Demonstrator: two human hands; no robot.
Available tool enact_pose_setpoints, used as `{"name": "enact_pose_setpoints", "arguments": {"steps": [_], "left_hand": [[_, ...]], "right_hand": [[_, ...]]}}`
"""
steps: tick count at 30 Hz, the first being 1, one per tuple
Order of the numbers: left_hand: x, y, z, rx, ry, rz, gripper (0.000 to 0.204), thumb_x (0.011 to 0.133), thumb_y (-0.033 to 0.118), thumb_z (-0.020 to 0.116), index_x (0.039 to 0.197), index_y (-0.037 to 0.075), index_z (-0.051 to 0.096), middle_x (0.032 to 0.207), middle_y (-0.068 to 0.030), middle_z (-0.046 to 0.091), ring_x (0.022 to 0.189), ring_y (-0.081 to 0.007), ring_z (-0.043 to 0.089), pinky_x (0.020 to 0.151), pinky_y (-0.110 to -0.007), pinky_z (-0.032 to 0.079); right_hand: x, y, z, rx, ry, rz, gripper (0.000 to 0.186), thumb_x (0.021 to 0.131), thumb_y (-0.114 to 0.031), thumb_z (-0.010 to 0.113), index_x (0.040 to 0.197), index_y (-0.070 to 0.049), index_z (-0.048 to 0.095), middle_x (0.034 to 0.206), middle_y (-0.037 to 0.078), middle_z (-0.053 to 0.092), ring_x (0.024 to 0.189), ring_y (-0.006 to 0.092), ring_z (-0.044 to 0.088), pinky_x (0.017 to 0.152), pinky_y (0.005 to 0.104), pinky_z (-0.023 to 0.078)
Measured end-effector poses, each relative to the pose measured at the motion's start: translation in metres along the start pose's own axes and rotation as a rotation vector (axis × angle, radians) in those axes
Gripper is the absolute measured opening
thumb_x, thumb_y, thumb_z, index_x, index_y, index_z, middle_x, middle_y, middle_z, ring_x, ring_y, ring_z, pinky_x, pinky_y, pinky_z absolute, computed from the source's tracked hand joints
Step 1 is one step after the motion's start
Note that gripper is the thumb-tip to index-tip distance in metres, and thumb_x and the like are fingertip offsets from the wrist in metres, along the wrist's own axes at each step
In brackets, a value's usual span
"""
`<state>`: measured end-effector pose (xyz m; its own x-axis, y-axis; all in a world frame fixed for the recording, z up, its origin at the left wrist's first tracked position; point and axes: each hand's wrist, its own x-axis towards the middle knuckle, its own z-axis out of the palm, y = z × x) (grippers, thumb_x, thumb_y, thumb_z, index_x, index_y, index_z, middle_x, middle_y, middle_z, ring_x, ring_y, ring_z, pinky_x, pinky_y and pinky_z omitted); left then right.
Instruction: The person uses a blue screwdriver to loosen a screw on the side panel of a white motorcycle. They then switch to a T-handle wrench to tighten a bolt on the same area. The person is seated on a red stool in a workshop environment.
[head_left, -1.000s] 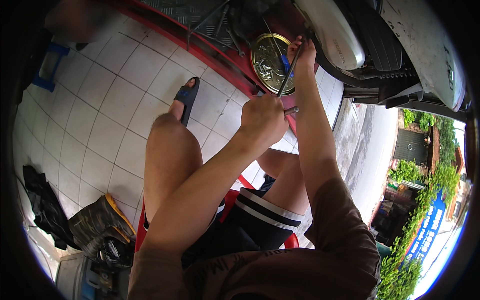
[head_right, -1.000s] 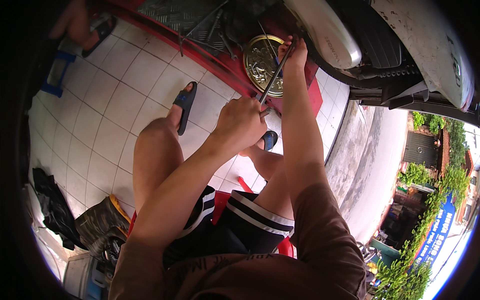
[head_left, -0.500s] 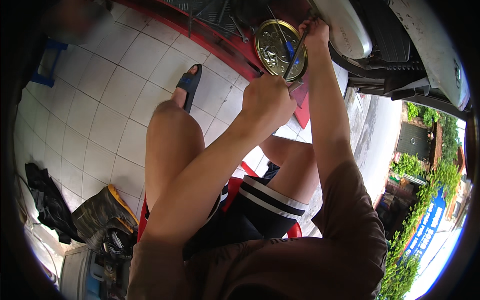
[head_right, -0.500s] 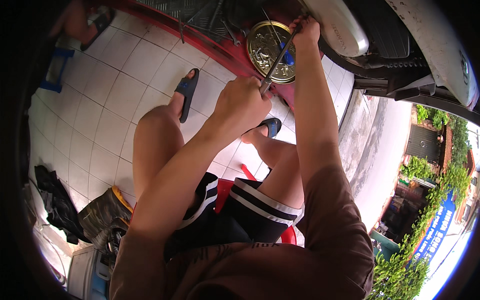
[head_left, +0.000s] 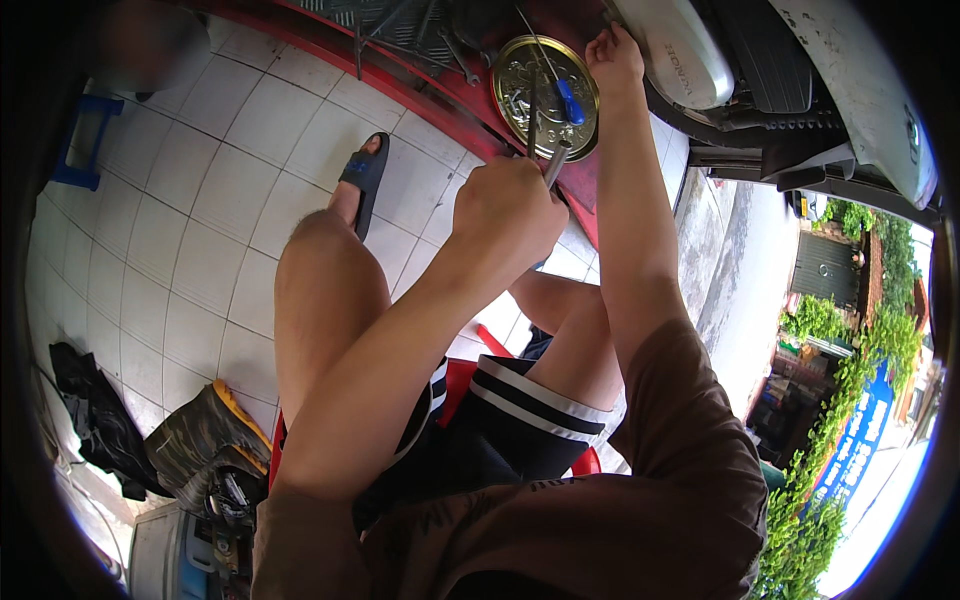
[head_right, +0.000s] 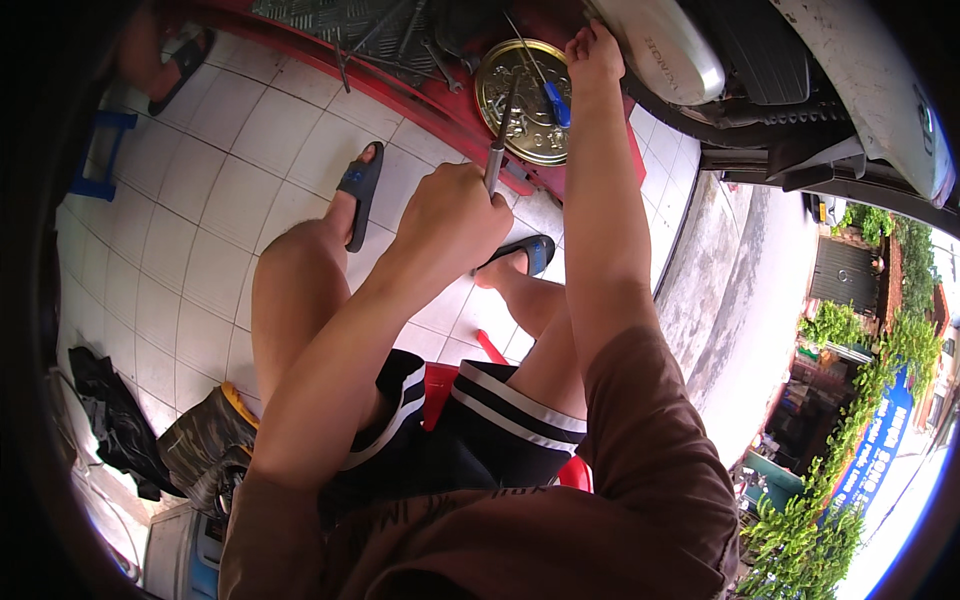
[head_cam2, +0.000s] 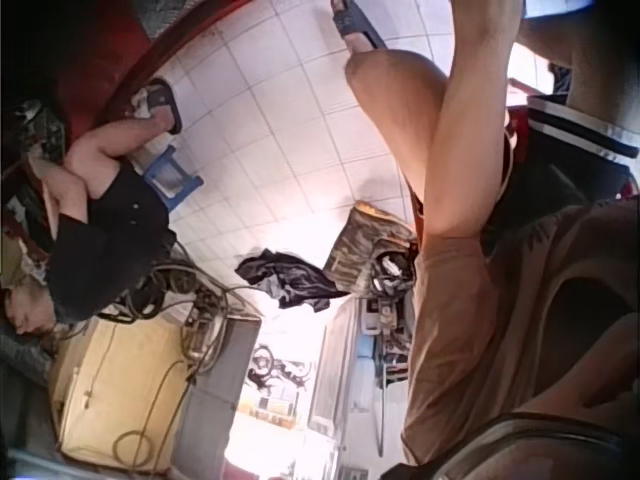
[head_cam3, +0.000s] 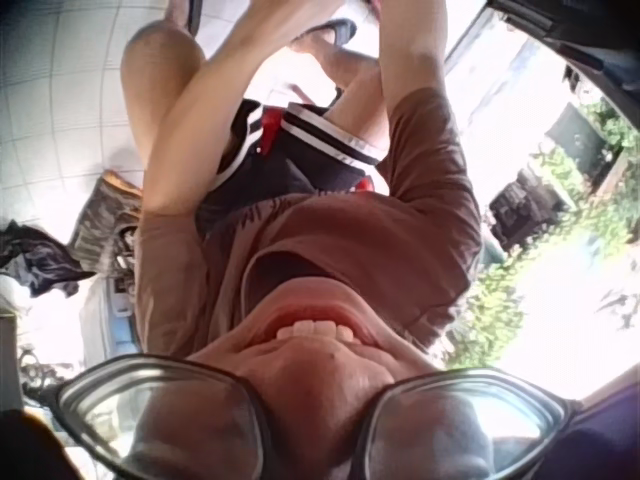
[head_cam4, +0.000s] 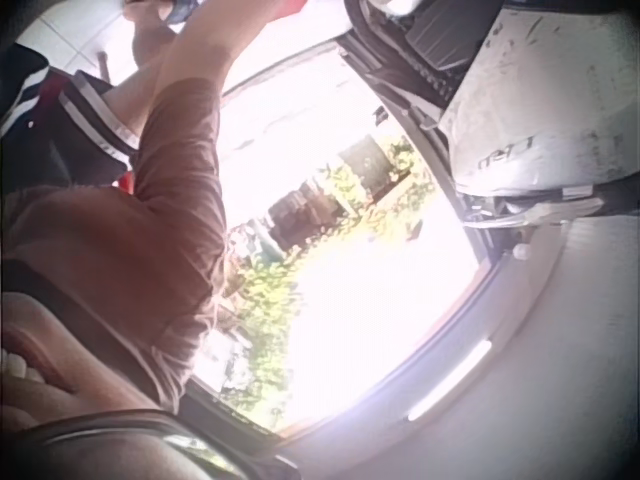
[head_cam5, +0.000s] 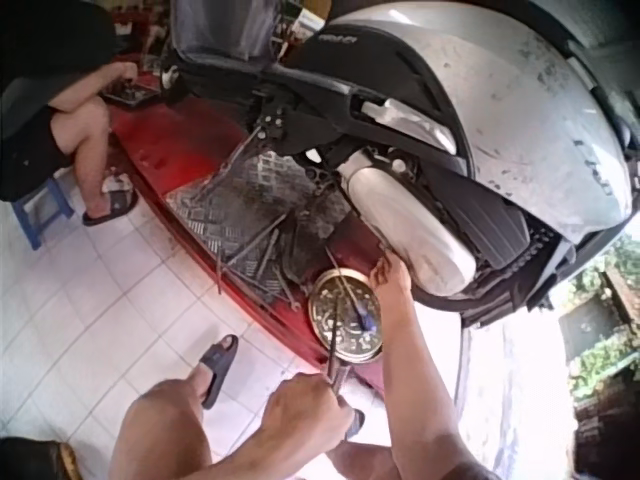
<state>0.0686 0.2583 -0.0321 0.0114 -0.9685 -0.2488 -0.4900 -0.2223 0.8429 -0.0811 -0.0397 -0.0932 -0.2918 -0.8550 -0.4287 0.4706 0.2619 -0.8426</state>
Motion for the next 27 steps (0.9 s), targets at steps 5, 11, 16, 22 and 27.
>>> {"name": "enact_pose_setpoints", "arguments": {"steps": [5, 11, 16, 22, 27], "left_hand": [[0.002, 0.002, 0.000, -0.051, -0.030, -0.001, 0.028, 0.082, 0.016, 0.056, 0.079, -0.011, 0.060, 0.077, -0.0307, 0.062, 0.074, -0.0433, 0.065, 0.070, -0.046, 0.054], [-0.001, -0.002, 0.001, 0.015, 0.008, 0.180, 0.030, 0.083, 0.016, 0.054, 0.074, -0.012, 0.056, 0.075, -0.0325, 0.060, 0.074, -0.0466, 0.063, 0.071, -0.049, 0.051], [-0.001, -0.002, -0.001, 0.015, 0.011, 0.177, 0.029, 0.082, 0.016, 0.054, 0.073, -0.012, 0.056, 0.074, -0.0324, 0.060, 0.075, -0.0469, 0.062, 0.072, -0.049, 0.051], [-0.001, 0.002, 0.003, -0.083, 0.001, 0.151, 0.028, 0.081, 0.015, 0.053, 0.072, -0.012, 0.056, 0.073, -0.0324, 0.060, 0.074, -0.0465, 0.063, 0.071, -0.049, 0.051], [0.000, -0.006, 0.002, -0.012, 0.025, 0.170, 0.029, 0.082, 0.015, 0.054, 0.072, -0.012, 0.056, 0.073, -0.0322, 0.060, 0.073, -0.0467, 0.062, 0.069, -0.049, 0.051]], "right_hand": [[-0.003, -0.001, -0.003, 0.173, -0.167, 0.020, 0.012, 0.094, -0.014, 0.053, 0.102, -0.004, 0.055, 0.078, 0.006, 0.059, 0.073, 0.0185, 0.060, 0.065, 0.0333, 0.048], [0.004, 0.003, -0.006, 0.234, -0.085, 0.012, 0.013, 0.100, -0.016, 0.046, 0.101, -0.004, 0.052, 0.085, 0.005, 0.057, 0.076, 0.0167, 0.057, 0.066, 0.0325, 0.048], [-0.010, 0.004, 0.003, 0.455, -0.154, 0.164, 0.013, 0.099, -0.017, 0.050, 0.097, -0.004, 0.054, 0.079, 0.004, 0.055, 0.070, 0.0141, 0.055, 0.062, 0.0288, 0.047], [0.013, 0.002, -0.012, 0.466, -0.187, 0.135, 0.021, 0.101, -0.023, 0.046, 0.095, -0.004, 0.053, 0.077, 0.005, 0.055, 0.066, 0.0129, 0.054, 0.060, 0.0270, 0.045], [-0.010, 0.008, 0.004, 0.586, -0.193, 0.273, 0.018, 0.101, -0.024, 0.049, 0.099, -0.008, 0.054, 0.075, 0.003, 0.054, 0.063, 0.0110, 0.052, 0.058, 0.0268, 0.047]]}}
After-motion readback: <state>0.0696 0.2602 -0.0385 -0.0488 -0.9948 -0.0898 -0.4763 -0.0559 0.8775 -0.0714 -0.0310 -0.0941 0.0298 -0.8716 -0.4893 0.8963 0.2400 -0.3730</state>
